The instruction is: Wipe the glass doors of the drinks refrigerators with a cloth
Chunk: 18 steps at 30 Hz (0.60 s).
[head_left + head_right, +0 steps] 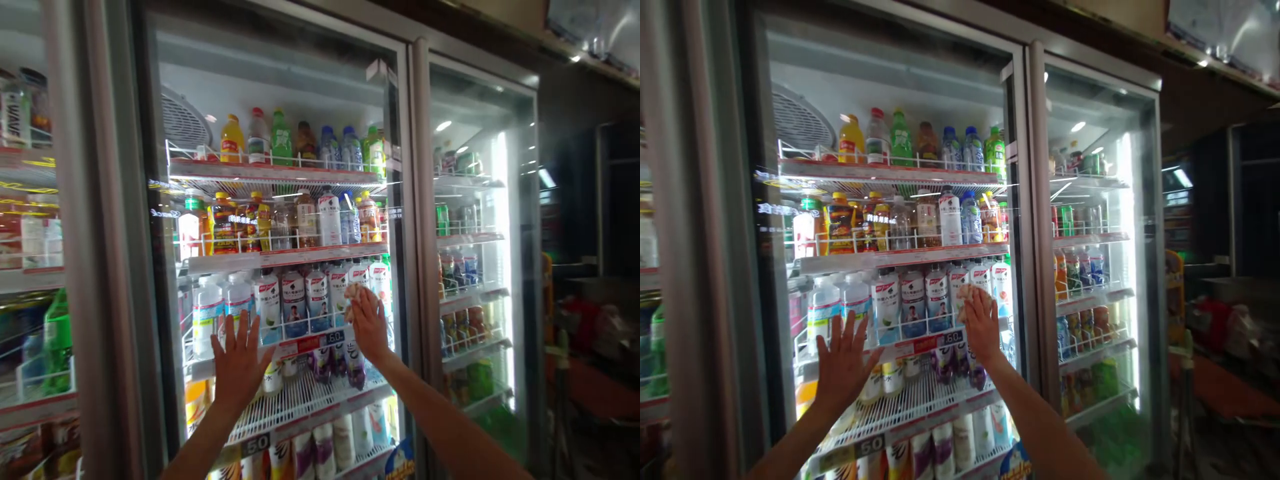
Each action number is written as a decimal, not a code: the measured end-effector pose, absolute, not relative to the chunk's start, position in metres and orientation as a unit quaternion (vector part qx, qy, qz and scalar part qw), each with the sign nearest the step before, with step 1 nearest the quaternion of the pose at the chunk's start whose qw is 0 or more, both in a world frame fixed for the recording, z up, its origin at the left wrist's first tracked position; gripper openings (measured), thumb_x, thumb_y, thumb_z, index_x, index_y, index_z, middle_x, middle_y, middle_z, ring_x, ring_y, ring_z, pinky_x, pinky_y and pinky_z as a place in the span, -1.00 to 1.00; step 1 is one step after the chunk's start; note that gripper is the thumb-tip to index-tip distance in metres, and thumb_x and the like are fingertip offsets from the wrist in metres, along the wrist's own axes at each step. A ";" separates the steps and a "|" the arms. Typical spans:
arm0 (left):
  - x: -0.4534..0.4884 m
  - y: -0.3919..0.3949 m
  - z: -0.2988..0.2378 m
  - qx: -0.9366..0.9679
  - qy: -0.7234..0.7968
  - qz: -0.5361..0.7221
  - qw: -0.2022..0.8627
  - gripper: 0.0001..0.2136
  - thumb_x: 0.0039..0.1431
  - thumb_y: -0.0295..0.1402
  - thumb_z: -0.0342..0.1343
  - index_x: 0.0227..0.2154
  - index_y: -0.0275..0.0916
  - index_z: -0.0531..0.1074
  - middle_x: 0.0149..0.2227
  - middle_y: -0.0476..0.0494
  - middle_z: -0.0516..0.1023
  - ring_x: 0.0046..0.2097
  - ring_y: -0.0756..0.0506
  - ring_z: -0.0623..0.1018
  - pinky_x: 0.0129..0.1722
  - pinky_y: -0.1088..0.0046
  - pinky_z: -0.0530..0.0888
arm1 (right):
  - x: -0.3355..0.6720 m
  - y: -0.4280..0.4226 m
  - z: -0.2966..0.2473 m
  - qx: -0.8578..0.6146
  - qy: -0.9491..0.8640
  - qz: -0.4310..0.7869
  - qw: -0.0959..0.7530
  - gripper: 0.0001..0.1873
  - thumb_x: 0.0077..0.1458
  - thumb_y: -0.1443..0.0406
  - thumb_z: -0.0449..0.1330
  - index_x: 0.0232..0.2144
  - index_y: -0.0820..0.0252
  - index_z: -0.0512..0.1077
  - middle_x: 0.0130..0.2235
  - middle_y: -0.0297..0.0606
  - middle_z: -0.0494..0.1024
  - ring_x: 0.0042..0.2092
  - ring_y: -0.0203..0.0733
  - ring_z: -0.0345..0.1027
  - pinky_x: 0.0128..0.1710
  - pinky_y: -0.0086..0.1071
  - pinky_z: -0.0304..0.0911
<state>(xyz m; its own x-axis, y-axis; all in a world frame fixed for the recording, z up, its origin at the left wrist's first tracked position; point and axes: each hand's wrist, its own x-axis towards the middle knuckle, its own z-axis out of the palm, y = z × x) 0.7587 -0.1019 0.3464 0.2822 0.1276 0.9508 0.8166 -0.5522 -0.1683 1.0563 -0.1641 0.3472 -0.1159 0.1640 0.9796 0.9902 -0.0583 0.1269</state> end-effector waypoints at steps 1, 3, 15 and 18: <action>0.764 -0.103 0.345 -0.721 -0.331 -0.507 0.337 -0.33 0.25 -0.19 -0.13 0.27 -0.12 -0.41 0.34 -0.28 -0.21 0.33 -0.35 -0.21 0.18 -0.24 -0.13 | 1.056 -0.166 0.341 -0.524 -0.555 -0.503 0.405 -0.57 0.14 0.41 -0.05 0.07 0.24 0.30 0.25 -0.05 0.13 0.34 -0.08 -0.30 0.24 -0.01 -0.20; 0.770 -0.104 0.345 -0.717 -0.333 -0.515 0.331 -0.31 0.25 -0.17 -0.12 0.27 -0.13 -0.44 0.34 -0.30 -0.23 0.32 -0.37 -0.22 0.17 -0.27 -0.13 | 1.054 -0.169 0.337 -0.534 -0.557 -0.498 0.395 -0.57 0.14 0.42 -0.05 0.06 0.22 0.32 0.25 -0.05 0.15 0.33 -0.08 -0.27 0.24 -0.01 -0.21; 0.766 -0.104 0.343 -0.714 -0.318 -0.535 0.320 -0.38 0.27 -0.19 -0.16 0.28 -0.05 -0.35 0.34 -0.19 -0.21 0.33 -0.30 -0.15 0.21 -0.17 -0.14 | 1.080 -0.171 0.332 -0.551 -0.535 -0.512 0.385 -0.55 0.17 0.39 -0.07 0.11 0.16 0.26 0.19 -0.06 0.26 0.29 -0.08 -0.09 0.23 -0.01 -0.18; 0.764 -0.102 0.342 -0.711 -0.313 -0.537 0.328 -0.40 0.27 -0.18 -0.18 0.28 -0.07 -0.34 0.34 -0.17 -0.23 0.33 -0.29 -0.15 0.22 -0.16 -0.15 | 1.109 -0.163 0.376 -0.563 -0.466 -0.515 0.447 -0.50 0.19 0.37 -0.09 0.19 0.18 0.14 0.22 0.00 0.18 0.28 0.00 -0.06 0.18 0.06 -0.06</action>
<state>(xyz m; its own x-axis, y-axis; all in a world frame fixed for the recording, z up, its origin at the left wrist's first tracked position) 0.7640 -0.1019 0.3420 0.2280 0.0920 0.9693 0.7975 -0.5888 -0.1317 1.1086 -0.1634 0.3755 0.0337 0.0653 0.9973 0.9859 -0.1661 -0.0224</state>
